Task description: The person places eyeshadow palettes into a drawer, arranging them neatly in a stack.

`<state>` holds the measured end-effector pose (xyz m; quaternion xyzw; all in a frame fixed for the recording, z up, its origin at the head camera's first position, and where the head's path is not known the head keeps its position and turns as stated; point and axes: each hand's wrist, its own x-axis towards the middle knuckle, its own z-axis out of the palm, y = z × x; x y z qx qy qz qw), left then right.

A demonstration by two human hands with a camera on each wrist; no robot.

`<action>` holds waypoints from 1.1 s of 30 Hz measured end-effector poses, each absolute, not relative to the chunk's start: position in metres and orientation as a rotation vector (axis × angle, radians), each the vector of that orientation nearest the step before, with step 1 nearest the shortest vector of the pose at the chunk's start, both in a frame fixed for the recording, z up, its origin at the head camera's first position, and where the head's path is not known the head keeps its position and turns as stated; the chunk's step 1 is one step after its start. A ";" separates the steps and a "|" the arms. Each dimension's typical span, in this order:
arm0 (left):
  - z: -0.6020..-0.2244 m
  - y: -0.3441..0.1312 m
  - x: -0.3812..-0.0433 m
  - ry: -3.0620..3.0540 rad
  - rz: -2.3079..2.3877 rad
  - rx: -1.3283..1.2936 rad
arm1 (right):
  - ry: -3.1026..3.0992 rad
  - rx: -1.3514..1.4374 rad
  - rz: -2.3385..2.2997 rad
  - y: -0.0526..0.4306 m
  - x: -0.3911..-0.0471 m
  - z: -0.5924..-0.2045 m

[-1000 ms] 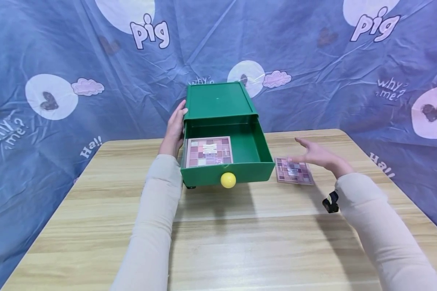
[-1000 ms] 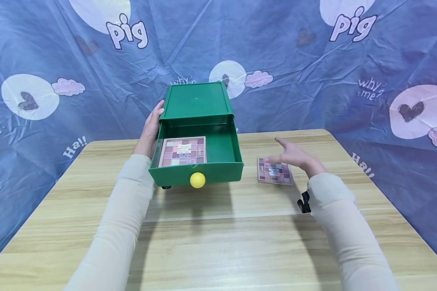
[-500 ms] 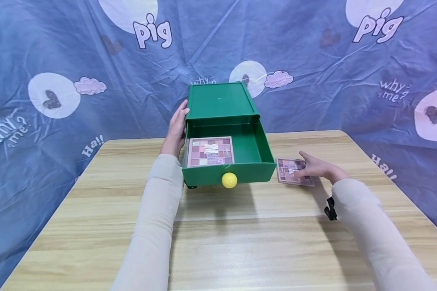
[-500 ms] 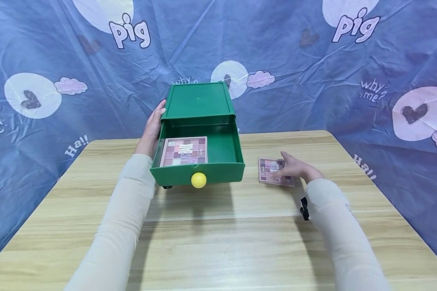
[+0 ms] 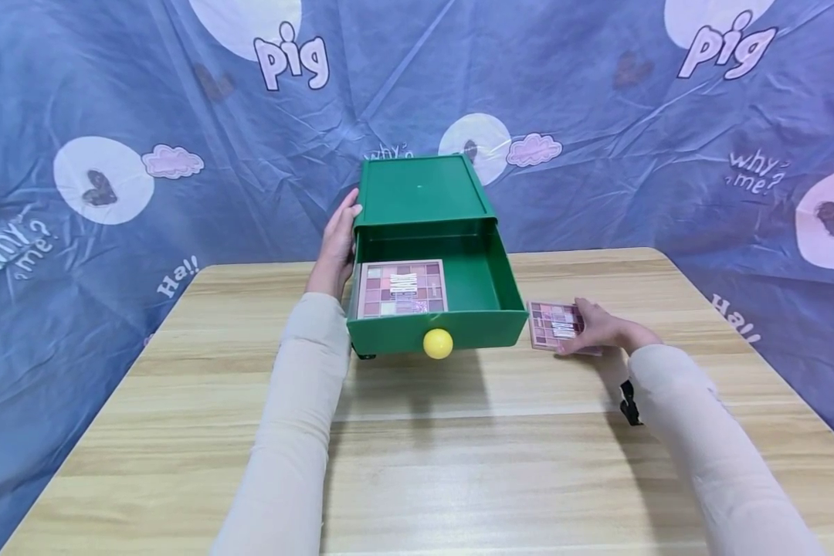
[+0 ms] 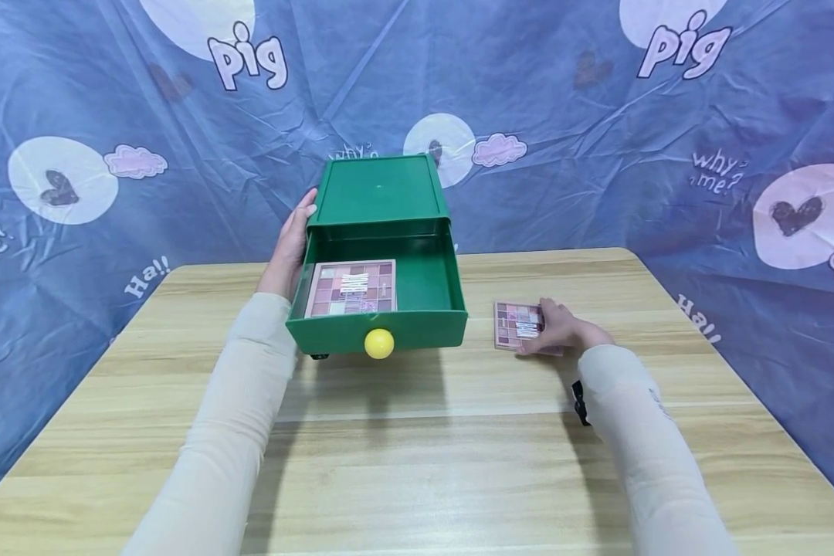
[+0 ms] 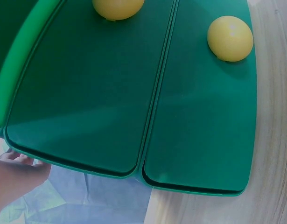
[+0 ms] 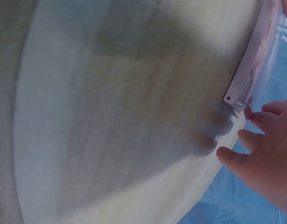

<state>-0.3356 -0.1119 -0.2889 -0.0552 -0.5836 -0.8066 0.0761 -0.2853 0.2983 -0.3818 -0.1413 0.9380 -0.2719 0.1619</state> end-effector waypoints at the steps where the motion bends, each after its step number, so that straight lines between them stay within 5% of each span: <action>1: -0.289 -0.112 -0.336 -1.746 -2.422 -0.165 | 2.687 -0.405 -0.752 0.298 -0.285 -0.382; 33: -0.288 -0.113 -0.334 -1.801 -2.395 -0.154 | 2.746 -0.351 -0.752 0.293 -0.276 -0.384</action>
